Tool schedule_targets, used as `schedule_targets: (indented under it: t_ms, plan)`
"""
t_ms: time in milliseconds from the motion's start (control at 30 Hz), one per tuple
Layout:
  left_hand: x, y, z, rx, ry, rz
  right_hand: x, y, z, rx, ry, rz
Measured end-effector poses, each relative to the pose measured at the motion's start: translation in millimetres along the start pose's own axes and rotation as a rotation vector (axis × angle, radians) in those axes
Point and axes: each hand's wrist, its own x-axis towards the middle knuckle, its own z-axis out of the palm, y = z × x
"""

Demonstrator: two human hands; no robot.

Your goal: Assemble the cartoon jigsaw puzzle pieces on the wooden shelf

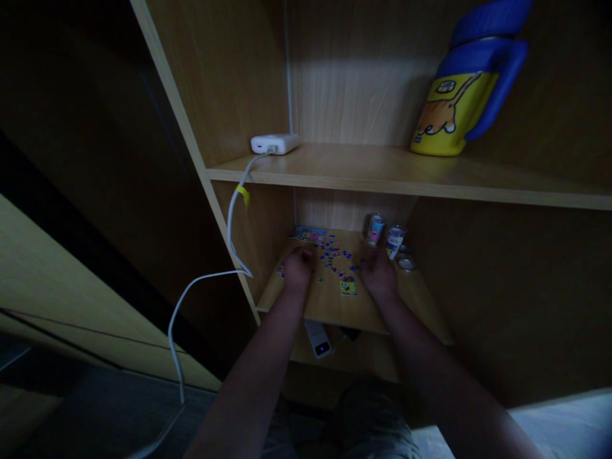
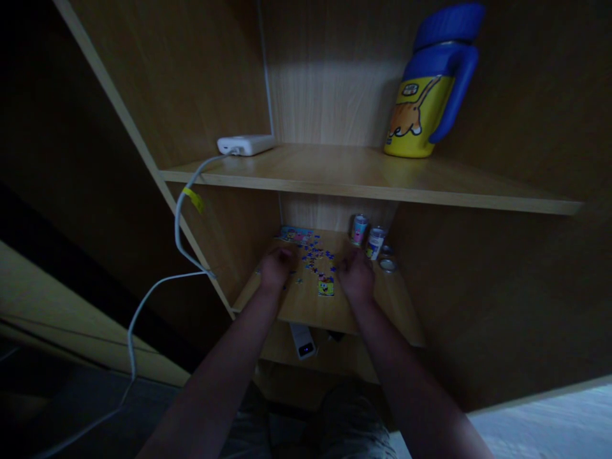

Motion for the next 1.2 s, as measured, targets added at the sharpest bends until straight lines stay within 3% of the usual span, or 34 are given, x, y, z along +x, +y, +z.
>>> schedule_targets:
  t_ms: [200, 400, 600, 767, 967, 1067, 1200]
  plan:
    - [-8.1, 3.8, 7.8, 0.196, 0.060, 0.101, 3.0, 3.3, 1.7, -0.049, -0.046, 0.074]
    - [-28.6, 30.2, 22.8, 0.207, 0.093, 0.277, 3.3, -2.4, 0.4, -0.160, -0.132, 0.118]
    - [-84.3, 26.6, 28.5, 0.224, -0.223, 0.383, 2.6, 1.5, 1.0, -0.159, -0.142, 0.117]
    - [-113.7, 16.0, -5.0, 0.470, -0.086, 0.396, 1.2, 2.6, 1.2, -0.169, -0.136, 0.120]
    - [-84.3, 23.6, -65.1, 0.820, -0.016, 0.280, 2.2, -0.7, 0.3, -0.158, -0.152, 0.143]
    - [-71.9, 18.9, -78.0, 0.851, -0.026, 0.250, 3.1, 1.4, 2.2, -0.135, -0.150, 0.145]
    - [-65.8, 5.9, -78.9, 0.878, -0.039, 0.292, 3.9, 4.8, 3.7, -0.105, -0.136, 0.131]
